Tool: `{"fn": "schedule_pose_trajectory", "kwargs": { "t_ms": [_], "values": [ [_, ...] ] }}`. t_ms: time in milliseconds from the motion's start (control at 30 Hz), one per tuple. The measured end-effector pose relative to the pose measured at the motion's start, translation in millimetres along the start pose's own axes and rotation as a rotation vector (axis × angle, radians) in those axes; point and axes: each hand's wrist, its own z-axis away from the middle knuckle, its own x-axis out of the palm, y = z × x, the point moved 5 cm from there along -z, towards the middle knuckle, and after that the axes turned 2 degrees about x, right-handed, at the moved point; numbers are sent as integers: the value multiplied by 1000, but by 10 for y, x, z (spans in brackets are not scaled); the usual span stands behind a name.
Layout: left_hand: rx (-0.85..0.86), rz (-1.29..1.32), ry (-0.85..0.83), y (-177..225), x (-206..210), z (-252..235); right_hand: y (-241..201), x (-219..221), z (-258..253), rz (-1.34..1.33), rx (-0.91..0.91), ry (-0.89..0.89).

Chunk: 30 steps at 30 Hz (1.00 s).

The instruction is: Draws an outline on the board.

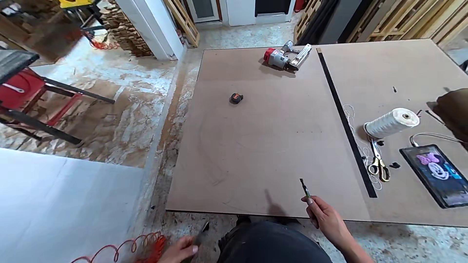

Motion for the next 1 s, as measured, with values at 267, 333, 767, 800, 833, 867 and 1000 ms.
{"fn": "schedule_pose_trajectory", "kwargs": {
  "t_ms": [267,333,767,800,833,867,1000],
  "values": [
    [328,-494,171,1387,530,-1211,-181,-57,175,-236,-35,176],
    [400,-790,251,1600,864,-1451,-350,-129,202,-221,-88,198],
    [599,-417,-151,2344,2092,-1528,-719,126,-366,290,-269,-189],
    [590,-220,-263,2449,2166,-1456,-750,206,-488,353,-294,-275],
    [588,-74,-352,2536,2233,-1386,-784,291,-609,408,-324,-370],
    [616,5,-386,2603,2275,-1348,-824,380,-739,448,-359,-471],
    [639,331,-86,2546,2118,-1432,-1069,579,-1401,530,-487,-865]
  ]
}}
